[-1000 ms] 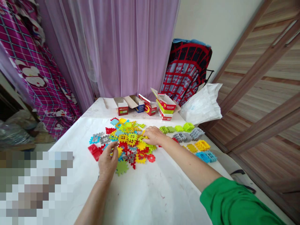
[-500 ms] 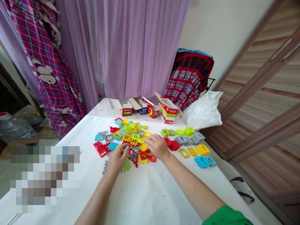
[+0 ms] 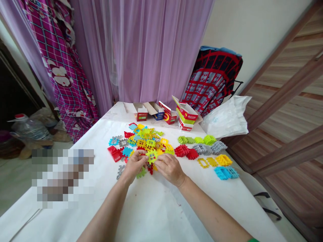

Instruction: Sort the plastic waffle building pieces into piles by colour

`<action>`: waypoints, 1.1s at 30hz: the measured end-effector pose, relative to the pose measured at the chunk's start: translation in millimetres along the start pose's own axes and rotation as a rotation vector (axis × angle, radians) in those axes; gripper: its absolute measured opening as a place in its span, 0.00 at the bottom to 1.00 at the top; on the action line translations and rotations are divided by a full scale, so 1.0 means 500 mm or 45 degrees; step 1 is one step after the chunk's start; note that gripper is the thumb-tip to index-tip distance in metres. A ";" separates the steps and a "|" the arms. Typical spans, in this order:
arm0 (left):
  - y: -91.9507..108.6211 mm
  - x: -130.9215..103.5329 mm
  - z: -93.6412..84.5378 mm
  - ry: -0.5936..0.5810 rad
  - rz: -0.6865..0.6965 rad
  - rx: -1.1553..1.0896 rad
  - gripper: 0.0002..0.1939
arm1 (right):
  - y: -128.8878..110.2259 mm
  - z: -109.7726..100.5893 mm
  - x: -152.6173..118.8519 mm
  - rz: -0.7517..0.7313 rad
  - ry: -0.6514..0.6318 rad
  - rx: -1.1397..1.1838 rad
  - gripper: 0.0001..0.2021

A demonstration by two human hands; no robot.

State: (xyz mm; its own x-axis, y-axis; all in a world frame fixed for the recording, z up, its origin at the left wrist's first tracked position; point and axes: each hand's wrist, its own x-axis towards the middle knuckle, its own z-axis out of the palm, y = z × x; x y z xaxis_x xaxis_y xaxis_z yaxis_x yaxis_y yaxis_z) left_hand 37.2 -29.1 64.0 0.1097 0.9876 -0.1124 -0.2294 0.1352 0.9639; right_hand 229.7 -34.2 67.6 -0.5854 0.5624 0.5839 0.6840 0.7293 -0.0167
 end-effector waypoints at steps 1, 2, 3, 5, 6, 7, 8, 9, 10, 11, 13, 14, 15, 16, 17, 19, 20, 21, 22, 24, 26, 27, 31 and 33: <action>0.000 0.000 0.000 0.015 0.015 0.018 0.26 | -0.002 -0.002 0.002 0.012 -0.001 0.012 0.08; -0.001 0.001 0.000 0.024 0.025 0.039 0.27 | -0.004 -0.005 0.005 0.026 0.011 0.021 0.08; -0.001 0.001 0.000 0.026 0.033 0.059 0.27 | -0.005 -0.008 0.009 0.044 0.019 0.025 0.10; -0.004 0.003 0.001 0.007 0.039 0.086 0.28 | -0.005 -0.014 0.019 0.076 0.006 0.007 0.17; -0.005 0.003 0.002 -0.007 0.041 0.093 0.28 | -0.005 -0.017 0.024 0.082 -0.025 -0.007 0.20; -0.007 0.003 0.004 -0.018 0.044 0.097 0.28 | -0.003 -0.020 0.029 0.079 -0.070 -0.018 0.23; -0.009 0.003 0.005 -0.027 0.047 0.104 0.28 | -0.002 -0.022 0.033 0.073 -0.127 -0.024 0.25; -0.011 0.003 0.006 -0.031 0.054 0.114 0.28 | -0.001 -0.024 0.037 0.069 -0.186 -0.024 0.26; -0.012 0.002 0.008 -0.035 0.061 0.126 0.28 | 0.001 -0.026 0.040 0.072 -0.239 -0.022 0.26; -0.014 0.001 0.010 -0.039 0.070 0.137 0.27 | 0.002 -0.028 0.042 0.087 -0.284 -0.018 0.27; -0.017 -0.002 0.014 -0.058 0.093 0.163 0.26 | 0.003 -0.033 0.046 0.142 -0.354 -0.013 0.27; -0.018 -0.003 0.016 -0.076 0.107 0.176 0.26 | 0.003 -0.035 0.047 0.167 -0.384 -0.008 0.27; -0.020 -0.005 0.018 -0.099 0.120 0.189 0.25 | 0.003 -0.038 0.048 0.184 -0.411 -0.002 0.26; -0.021 -0.006 0.020 -0.124 0.136 0.202 0.25 | 0.003 -0.041 0.048 0.192 -0.436 0.003 0.25; -0.022 -0.007 0.021 -0.147 0.154 0.213 0.24 | 0.005 -0.046 0.048 0.196 -0.454 0.007 0.24; -0.024 -0.008 0.021 -0.167 0.196 0.237 0.25 | 0.014 -0.059 0.045 0.211 -0.452 0.005 0.25; -0.025 -0.007 0.019 -0.159 0.219 0.254 0.25 | 0.023 -0.069 0.043 0.233 -0.441 -0.001 0.25; -0.027 -0.007 0.017 -0.135 0.246 0.275 0.26 | 0.037 -0.081 0.040 0.267 -0.429 -0.014 0.26; -0.028 -0.005 0.014 -0.103 0.272 0.299 0.26 | 0.055 -0.097 0.035 0.311 -0.419 -0.038 0.27; -0.032 -0.003 0.006 -0.034 0.317 0.354 0.26 | 0.108 -0.138 0.025 0.420 -0.415 -0.118 0.28; -0.037 0.000 -0.002 0.027 0.351 0.422 0.26 | 0.179 -0.188 0.012 0.546 -0.421 -0.239 0.28; -0.040 0.000 -0.005 0.051 0.364 0.463 0.26 | 0.219 -0.214 0.006 0.603 -0.429 -0.300 0.27; -0.054 0.000 -0.009 0.106 0.444 0.700 0.23 | 0.381 -0.305 -0.016 0.869 -0.576 -0.605 0.29; -0.058 -0.002 -0.007 0.110 0.523 0.838 0.20 | 0.448 -0.330 -0.022 0.964 -0.673 -0.707 0.29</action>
State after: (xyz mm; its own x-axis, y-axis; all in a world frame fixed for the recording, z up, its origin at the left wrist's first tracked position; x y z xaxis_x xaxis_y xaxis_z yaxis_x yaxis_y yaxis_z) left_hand 40.2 -33.7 35.2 0.0582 0.9546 0.2923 0.3886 -0.2914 0.8741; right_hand 461.1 58.7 191.1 0.0498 0.9874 0.1499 0.9716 -0.0827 0.2219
